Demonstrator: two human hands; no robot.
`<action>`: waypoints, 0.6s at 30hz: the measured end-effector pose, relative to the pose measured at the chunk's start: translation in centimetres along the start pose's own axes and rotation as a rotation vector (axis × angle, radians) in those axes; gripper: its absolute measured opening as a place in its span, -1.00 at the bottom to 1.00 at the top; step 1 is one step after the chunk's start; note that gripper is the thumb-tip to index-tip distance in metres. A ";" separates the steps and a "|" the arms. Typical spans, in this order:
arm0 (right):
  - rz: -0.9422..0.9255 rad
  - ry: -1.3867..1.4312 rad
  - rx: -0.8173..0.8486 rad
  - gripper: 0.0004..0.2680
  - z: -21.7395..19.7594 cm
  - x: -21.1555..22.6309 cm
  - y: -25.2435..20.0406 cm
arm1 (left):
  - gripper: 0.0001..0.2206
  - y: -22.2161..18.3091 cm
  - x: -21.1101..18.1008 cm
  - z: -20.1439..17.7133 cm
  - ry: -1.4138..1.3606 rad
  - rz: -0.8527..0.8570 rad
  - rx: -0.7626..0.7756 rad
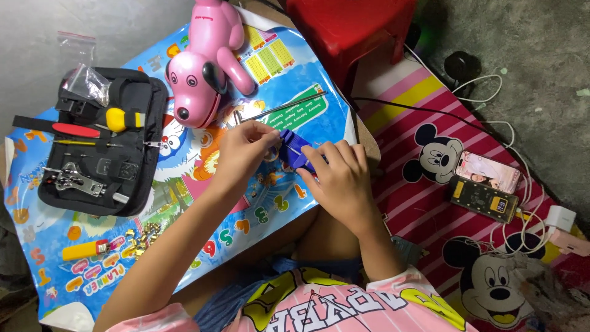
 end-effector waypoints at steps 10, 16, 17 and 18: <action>-0.015 0.016 -0.019 -0.76 -0.4 0.6 0.3 | -0.78 0.3 -1.1 -0.4 0.188 0.150 -0.007; -0.035 0.011 -0.021 -0.77 -0.5 1.0 0.2 | -0.83 1.6 -1.1 -0.2 0.344 0.300 0.049; -0.031 0.013 -0.015 -0.76 -0.5 1.0 0.2 | -0.82 1.9 -0.8 -0.1 0.341 0.306 0.060; -0.028 0.016 -0.010 -0.75 -0.5 1.0 0.3 | -0.82 2.1 -0.5 0.0 0.339 0.311 0.071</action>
Point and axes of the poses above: each hand's wrist, its own y-axis towards the middle knuckle, its own z-axis out of the palm, x = y × z, the point moved 5 cm from there along y, towards the middle knuckle, and after that the axes turned 8 degrees about -x, right-handed, at the moved point
